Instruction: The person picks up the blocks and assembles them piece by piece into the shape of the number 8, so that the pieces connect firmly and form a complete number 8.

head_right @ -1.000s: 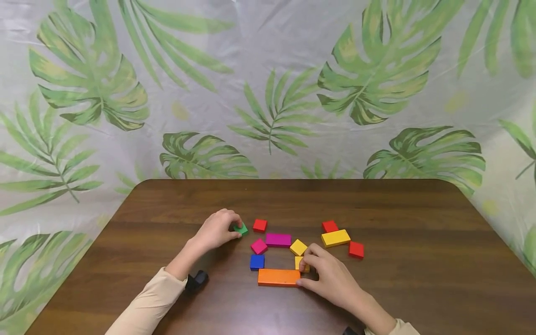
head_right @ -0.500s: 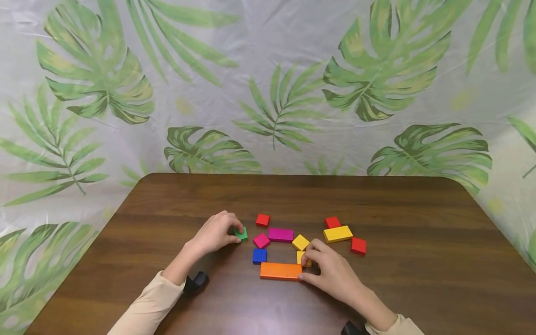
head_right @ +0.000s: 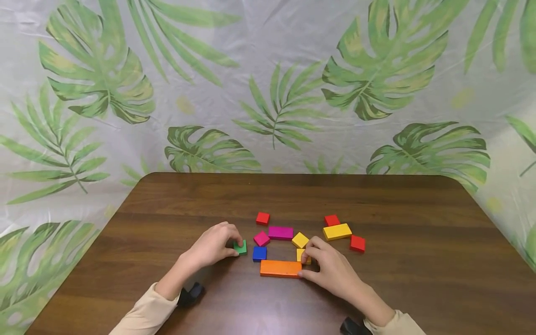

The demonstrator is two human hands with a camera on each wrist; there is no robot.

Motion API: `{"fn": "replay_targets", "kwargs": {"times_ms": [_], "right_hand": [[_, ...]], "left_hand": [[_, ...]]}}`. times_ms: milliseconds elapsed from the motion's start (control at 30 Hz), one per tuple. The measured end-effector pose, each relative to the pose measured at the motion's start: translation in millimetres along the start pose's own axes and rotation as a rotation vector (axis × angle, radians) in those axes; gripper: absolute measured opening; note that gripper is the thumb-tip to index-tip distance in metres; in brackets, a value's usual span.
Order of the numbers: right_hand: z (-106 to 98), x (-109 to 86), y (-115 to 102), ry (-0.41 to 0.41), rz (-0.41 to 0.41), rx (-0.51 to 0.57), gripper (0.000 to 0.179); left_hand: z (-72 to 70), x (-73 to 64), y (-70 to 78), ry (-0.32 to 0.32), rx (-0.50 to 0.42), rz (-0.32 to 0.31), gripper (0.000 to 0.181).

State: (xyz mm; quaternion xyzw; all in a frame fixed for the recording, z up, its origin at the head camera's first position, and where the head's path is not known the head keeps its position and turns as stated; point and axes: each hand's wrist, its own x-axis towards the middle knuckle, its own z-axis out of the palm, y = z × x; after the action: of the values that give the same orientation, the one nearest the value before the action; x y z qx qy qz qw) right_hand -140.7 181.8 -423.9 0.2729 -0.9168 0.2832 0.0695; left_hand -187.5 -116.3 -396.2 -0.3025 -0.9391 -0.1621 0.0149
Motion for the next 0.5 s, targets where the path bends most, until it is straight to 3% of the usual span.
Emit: {"fn": "replay_targets", "kwargs": {"times_ms": [167, 500], "right_hand": [[-1, 0.9, 0, -0.011, 0.011, -0.009, 0.024], [0, 0.9, -1, -0.008, 0.021, -0.013, 0.025]], "left_hand": [[0.2, -8.6, 5.5, 0.006, 0.024, 0.015, 0.012], [1.9, -26.0, 24.5, -0.031, 0.086, 0.122, 0.013]]}}
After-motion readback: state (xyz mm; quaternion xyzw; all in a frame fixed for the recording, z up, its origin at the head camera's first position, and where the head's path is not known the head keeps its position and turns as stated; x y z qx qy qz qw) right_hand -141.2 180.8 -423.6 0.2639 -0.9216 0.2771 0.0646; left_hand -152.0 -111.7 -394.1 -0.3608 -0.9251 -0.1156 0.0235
